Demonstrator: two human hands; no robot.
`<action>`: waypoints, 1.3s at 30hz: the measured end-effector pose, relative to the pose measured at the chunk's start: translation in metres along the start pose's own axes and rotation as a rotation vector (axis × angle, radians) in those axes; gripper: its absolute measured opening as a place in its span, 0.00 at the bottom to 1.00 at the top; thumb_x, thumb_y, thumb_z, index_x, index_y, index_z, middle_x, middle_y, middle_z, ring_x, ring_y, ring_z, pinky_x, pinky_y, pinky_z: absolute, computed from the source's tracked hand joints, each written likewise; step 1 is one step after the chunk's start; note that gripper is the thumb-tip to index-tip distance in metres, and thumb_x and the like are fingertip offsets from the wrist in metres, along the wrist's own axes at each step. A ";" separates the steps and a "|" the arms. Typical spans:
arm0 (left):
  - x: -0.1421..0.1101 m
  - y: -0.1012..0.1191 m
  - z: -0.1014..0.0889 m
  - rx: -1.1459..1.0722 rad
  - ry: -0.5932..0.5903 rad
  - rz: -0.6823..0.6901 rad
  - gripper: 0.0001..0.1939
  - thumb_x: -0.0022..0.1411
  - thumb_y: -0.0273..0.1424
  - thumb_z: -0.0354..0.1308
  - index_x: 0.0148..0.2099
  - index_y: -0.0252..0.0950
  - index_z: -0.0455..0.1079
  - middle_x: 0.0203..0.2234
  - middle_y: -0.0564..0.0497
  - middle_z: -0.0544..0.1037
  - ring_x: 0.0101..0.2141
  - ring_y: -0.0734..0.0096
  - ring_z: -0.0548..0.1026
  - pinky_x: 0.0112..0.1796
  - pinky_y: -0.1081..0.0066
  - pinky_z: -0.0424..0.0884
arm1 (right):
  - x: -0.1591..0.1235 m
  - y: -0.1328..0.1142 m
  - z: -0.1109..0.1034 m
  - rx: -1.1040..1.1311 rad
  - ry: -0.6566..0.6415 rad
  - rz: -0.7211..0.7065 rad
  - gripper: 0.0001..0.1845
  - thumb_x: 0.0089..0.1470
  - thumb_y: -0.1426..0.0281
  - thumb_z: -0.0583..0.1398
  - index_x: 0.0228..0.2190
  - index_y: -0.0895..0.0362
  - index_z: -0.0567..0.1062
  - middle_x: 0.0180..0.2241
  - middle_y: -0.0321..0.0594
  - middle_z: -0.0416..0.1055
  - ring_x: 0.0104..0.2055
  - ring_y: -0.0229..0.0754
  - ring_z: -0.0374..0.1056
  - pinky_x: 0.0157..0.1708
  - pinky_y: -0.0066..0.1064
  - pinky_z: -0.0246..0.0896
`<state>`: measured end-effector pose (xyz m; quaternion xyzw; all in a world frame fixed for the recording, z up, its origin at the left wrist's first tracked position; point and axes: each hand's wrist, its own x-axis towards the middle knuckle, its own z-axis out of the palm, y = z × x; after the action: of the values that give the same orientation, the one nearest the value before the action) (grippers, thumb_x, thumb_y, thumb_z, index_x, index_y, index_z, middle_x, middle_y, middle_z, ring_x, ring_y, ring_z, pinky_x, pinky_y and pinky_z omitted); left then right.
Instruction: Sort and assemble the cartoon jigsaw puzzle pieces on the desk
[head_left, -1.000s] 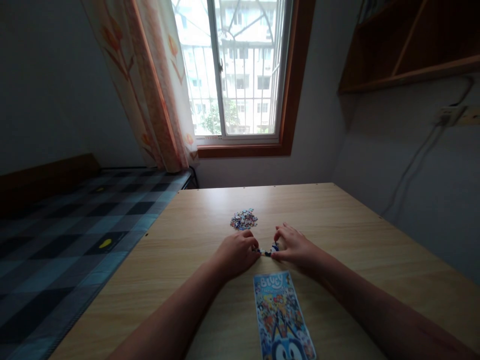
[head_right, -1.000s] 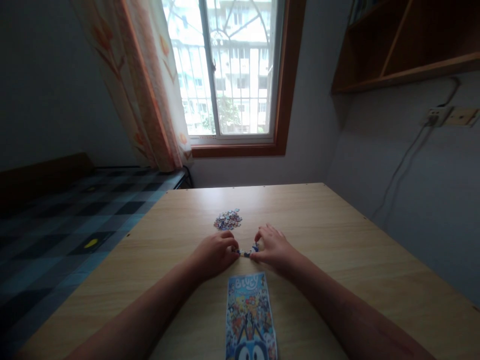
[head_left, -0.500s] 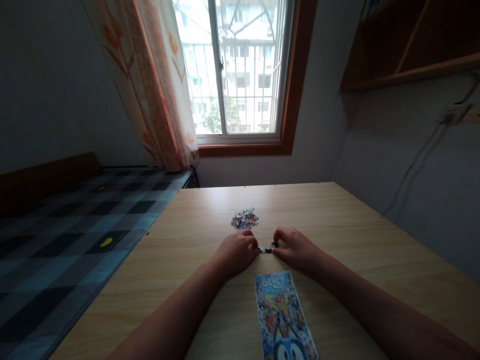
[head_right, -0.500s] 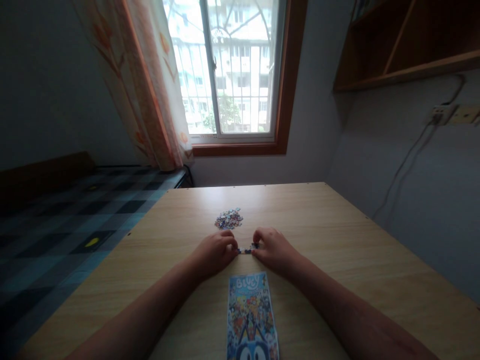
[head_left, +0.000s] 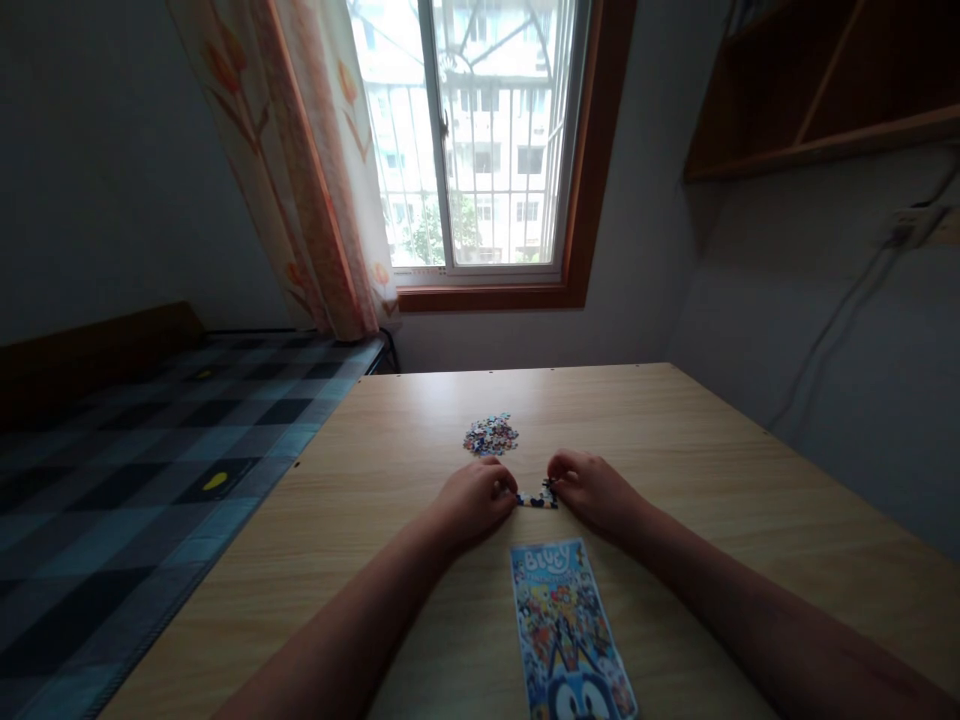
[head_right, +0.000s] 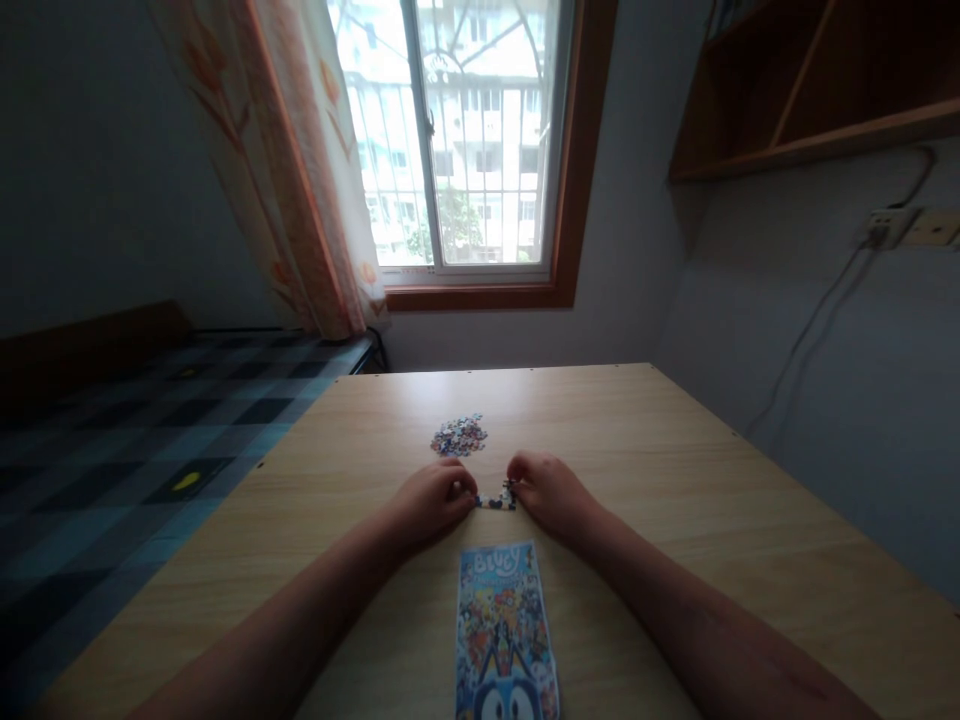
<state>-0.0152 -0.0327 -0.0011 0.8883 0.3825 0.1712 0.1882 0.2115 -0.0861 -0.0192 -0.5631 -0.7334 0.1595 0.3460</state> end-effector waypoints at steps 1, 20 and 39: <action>0.000 0.000 0.000 0.003 0.002 0.004 0.07 0.54 0.29 0.59 0.35 0.41 0.78 0.37 0.51 0.76 0.36 0.70 0.74 0.40 0.71 0.68 | 0.000 0.002 0.001 0.021 0.002 0.005 0.06 0.49 0.76 0.59 0.30 0.55 0.75 0.31 0.38 0.75 0.33 0.40 0.69 0.35 0.29 0.60; -0.005 0.005 0.005 0.209 -0.006 0.214 0.12 0.64 0.30 0.54 0.46 0.44 0.77 0.41 0.49 0.76 0.43 0.65 0.73 0.47 0.66 0.69 | -0.003 -0.008 -0.001 0.108 0.124 -0.172 0.12 0.52 0.78 0.58 0.32 0.54 0.81 0.32 0.38 0.78 0.35 0.40 0.72 0.39 0.30 0.64; -0.006 0.005 0.005 0.136 0.006 0.135 0.10 0.60 0.27 0.54 0.43 0.40 0.74 0.40 0.49 0.76 0.41 0.65 0.73 0.43 0.68 0.68 | 0.002 0.005 -0.006 -0.105 -0.095 -0.141 0.15 0.49 0.78 0.58 0.32 0.52 0.84 0.27 0.38 0.73 0.31 0.39 0.67 0.35 0.29 0.59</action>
<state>-0.0141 -0.0412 -0.0041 0.9222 0.3331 0.1599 0.1144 0.2188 -0.0832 -0.0178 -0.5193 -0.7941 0.1225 0.2910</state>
